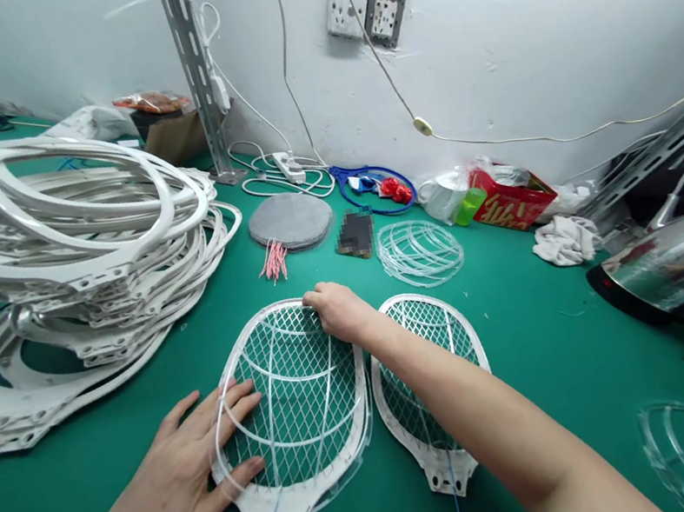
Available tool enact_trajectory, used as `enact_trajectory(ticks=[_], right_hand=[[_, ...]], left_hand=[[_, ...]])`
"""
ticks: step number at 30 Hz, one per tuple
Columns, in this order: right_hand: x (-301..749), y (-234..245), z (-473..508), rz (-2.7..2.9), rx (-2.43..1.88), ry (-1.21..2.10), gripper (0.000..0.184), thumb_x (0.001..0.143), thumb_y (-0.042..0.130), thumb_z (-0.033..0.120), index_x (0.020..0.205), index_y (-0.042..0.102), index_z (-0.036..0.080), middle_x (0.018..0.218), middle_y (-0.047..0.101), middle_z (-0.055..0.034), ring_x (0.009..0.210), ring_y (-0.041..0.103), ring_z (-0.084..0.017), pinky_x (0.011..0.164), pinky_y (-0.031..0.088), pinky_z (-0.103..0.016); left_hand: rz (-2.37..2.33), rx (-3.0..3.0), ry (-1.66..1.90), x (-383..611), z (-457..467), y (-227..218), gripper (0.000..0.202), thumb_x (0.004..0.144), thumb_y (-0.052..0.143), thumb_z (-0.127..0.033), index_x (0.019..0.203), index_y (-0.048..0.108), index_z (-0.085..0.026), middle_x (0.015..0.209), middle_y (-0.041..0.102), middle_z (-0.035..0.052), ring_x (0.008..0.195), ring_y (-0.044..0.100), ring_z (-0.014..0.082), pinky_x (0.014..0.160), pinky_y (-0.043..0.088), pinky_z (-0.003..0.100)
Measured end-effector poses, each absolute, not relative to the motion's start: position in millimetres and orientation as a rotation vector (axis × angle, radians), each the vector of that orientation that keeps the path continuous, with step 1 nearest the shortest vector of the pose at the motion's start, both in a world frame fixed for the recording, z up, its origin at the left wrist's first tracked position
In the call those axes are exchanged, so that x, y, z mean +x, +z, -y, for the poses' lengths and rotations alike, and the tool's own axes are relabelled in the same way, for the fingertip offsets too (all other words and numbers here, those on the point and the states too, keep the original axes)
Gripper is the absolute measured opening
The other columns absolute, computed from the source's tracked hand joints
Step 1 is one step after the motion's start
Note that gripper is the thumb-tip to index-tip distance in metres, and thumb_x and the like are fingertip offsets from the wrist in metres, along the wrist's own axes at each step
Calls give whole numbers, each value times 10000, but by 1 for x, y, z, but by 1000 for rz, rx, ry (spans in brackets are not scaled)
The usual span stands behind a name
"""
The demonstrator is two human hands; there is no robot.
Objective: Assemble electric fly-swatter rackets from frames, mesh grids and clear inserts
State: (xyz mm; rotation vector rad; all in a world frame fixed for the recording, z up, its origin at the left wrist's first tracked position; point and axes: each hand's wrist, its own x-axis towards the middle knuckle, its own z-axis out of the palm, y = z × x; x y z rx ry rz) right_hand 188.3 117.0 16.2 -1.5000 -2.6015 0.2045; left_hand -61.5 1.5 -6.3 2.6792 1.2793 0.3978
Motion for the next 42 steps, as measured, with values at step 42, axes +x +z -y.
enact_trajectory(ticks=[42], right_hand=[[195,13,-99,2594,-1691,87,493,798,355,50,1206,556,242,1100,532,-85,928,448,-224,729,354,-323]], left_hand=[[-1203,2675,402,-80,25,26,260,859,472,-328,1065,585,-217,1148,613,64,1102,522,253,920,376,441]])
